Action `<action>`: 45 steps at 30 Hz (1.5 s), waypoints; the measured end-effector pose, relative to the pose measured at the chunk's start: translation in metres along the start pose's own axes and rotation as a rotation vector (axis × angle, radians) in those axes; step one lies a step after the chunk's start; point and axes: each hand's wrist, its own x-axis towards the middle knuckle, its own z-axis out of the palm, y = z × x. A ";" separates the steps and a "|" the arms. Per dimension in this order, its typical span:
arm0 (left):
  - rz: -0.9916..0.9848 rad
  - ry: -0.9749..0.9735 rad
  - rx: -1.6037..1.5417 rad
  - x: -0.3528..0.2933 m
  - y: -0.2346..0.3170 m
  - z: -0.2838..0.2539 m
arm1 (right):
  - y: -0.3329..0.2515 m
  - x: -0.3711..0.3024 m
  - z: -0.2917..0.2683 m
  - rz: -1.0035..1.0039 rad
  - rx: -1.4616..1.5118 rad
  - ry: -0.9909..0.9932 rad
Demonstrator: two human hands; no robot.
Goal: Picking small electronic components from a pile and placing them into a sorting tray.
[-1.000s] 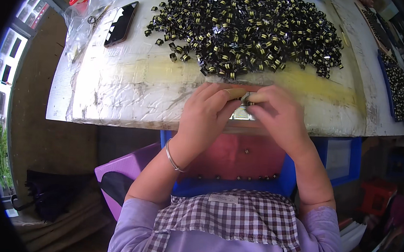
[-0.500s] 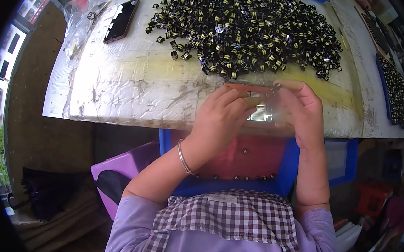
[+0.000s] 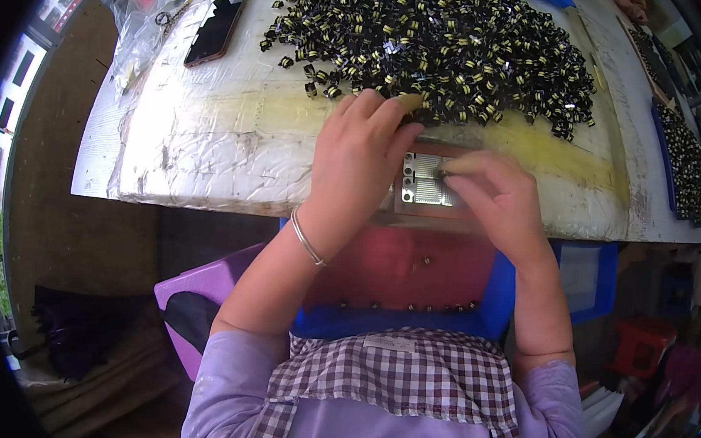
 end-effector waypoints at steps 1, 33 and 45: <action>0.054 -0.018 0.046 0.000 -0.002 0.001 | 0.000 0.001 0.000 0.000 -0.001 -0.002; -0.200 -0.054 -0.192 -0.032 0.009 -0.012 | -0.016 0.003 -0.003 -0.028 -0.089 -0.035; -0.064 -0.052 -0.123 -0.033 0.001 -0.011 | -0.001 -0.004 -0.010 -0.127 -0.012 -0.053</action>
